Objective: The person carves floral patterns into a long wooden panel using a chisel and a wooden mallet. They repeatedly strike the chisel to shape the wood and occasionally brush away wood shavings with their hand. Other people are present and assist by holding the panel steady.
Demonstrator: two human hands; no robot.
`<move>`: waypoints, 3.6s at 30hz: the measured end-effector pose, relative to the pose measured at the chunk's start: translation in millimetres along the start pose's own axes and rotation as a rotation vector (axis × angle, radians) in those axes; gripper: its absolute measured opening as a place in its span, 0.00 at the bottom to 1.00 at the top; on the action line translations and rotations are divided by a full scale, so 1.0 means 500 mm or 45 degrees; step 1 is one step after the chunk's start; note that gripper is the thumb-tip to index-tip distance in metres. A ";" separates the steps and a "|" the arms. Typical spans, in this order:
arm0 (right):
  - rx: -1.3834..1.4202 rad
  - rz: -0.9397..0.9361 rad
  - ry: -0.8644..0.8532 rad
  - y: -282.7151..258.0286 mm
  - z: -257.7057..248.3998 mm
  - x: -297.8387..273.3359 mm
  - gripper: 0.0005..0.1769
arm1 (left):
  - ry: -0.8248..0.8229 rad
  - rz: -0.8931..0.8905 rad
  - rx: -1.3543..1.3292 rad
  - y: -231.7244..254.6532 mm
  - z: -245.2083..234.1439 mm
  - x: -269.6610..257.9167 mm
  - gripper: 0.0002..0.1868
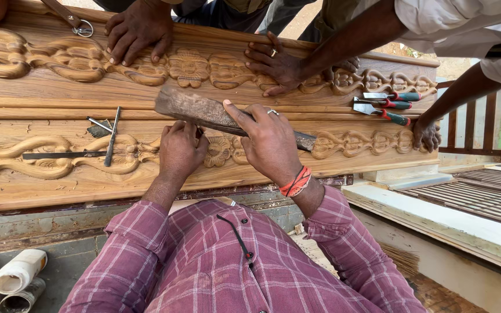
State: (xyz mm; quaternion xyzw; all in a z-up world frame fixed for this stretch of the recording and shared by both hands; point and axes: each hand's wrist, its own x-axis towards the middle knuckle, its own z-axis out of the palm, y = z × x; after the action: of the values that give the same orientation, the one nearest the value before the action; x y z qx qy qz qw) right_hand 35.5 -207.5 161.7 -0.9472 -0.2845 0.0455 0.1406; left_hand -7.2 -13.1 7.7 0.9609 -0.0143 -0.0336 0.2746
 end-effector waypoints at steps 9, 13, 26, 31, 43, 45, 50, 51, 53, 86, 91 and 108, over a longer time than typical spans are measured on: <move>-0.031 -0.021 0.061 0.006 0.003 -0.022 0.47 | 0.076 0.051 -0.009 0.008 0.003 -0.009 0.14; 0.061 -0.017 0.152 0.010 0.007 -0.035 0.47 | 0.035 0.023 -0.030 0.010 0.008 -0.016 0.11; 0.109 0.003 0.144 0.012 0.005 -0.044 0.46 | 0.139 0.060 -0.050 0.007 0.016 -0.014 0.12; -0.029 -0.015 0.126 0.012 0.007 -0.055 0.45 | 0.098 -0.009 -0.076 0.012 0.021 -0.022 0.13; 0.763 0.386 0.154 0.082 0.063 -0.118 0.45 | 0.226 -0.405 -0.858 -0.039 0.008 -0.082 0.11; 1.023 0.553 0.174 0.102 0.096 -0.152 0.41 | 0.180 -0.707 -0.870 -0.064 -0.008 -0.099 0.12; 1.513 1.020 0.055 0.120 0.188 -0.261 0.40 | 0.395 -0.212 -0.732 -0.067 -0.054 -0.117 0.07; 1.591 1.033 0.053 0.118 0.206 -0.282 0.40 | 0.414 -0.116 -0.633 -0.059 -0.064 -0.114 0.09; 1.704 1.071 0.070 0.121 0.235 -0.316 0.35 | 0.281 -0.282 -0.819 -0.028 -0.071 -0.101 0.18; 1.813 1.658 1.135 -0.259 0.320 -0.332 0.29 | -0.640 0.782 -0.498 0.088 0.045 0.026 0.12; 1.805 1.651 1.170 -0.274 0.314 -0.315 0.29 | -0.668 0.805 -0.378 0.081 0.059 0.021 0.14; 1.572 1.579 1.270 -0.310 0.367 -0.266 0.33 | -0.682 0.782 -0.565 0.065 0.042 0.033 0.12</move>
State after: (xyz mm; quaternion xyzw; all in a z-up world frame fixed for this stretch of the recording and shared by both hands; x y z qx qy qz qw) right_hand -187.5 -112.8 32.2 -0.6004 0.4234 -0.1516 0.6612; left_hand 7.4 -52.3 6.2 0.7875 -0.3613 -0.1999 0.4575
